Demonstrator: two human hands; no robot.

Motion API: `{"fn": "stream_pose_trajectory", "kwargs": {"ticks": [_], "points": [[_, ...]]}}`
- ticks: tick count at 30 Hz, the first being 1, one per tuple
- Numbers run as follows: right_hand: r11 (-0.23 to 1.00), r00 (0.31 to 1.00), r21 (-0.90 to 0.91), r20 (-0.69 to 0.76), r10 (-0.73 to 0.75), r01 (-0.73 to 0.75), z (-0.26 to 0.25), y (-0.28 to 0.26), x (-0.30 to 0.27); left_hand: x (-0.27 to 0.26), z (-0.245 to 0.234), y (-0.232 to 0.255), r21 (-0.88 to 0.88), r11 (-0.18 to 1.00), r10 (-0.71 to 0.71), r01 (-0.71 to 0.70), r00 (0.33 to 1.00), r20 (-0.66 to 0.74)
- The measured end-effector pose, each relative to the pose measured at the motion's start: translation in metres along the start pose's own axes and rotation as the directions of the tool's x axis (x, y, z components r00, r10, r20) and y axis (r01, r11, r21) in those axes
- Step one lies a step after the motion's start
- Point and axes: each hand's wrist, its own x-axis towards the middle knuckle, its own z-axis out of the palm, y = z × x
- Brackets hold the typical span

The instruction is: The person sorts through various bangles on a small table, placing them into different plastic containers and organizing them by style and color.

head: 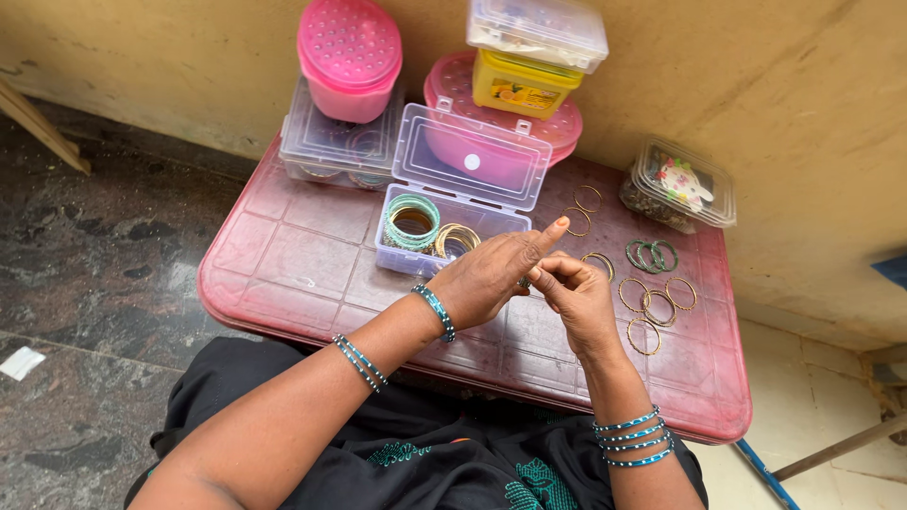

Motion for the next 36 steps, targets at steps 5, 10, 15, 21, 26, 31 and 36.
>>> {"fn": "stream_pose_trajectory", "kwargs": {"ticks": [5, 10, 15, 21, 26, 31, 36], "points": [[0.962, 0.971, -0.139, 0.002, -0.238, 0.236, 0.004, -0.008, 0.005, 0.001, -0.023, -0.005, 0.065, 0.997, 0.042, -0.039, 0.998, -0.045], [0.82, 0.953, -0.516, -0.023, -0.302, 0.248, 0.016, -0.026, 0.011, -0.005, -0.043, -0.026, 0.285, 0.938, -0.185, 0.197, 0.98, -0.069], [0.52, 0.976, -0.835, 0.084, -0.203, 0.179, 0.035, -0.043, 0.03, -0.016, -0.048, -0.048, 0.379, 0.895, -0.236, 0.235, 0.971, -0.046], [0.402, 0.998, -0.916, 0.016, 0.061, -0.01, 0.054, -0.045, 0.062, -0.016, -0.043, -0.055, 0.494, 0.841, -0.328, 0.221, 0.934, 0.142], [0.123, 0.981, -0.992, 0.025, 0.194, 0.001, 0.064, -0.038, 0.076, -0.017, -0.037, -0.057, 0.564, 0.811, -0.363, 0.156, 0.89, 0.275], [-0.022, 0.95, -0.999, 0.032, 0.311, 0.041, 0.073, -0.03, 0.088, -0.02, -0.035, -0.059, 0.584, 0.8, -0.337, 0.134, 0.906, 0.254], [-0.066, 0.911, -0.99, 0.086, 0.404, 0.123, 0.068, -0.042, 0.092, -0.02, -0.037, -0.059, 0.6, 0.788, -0.368, 0.137, 0.887, 0.28]]}}
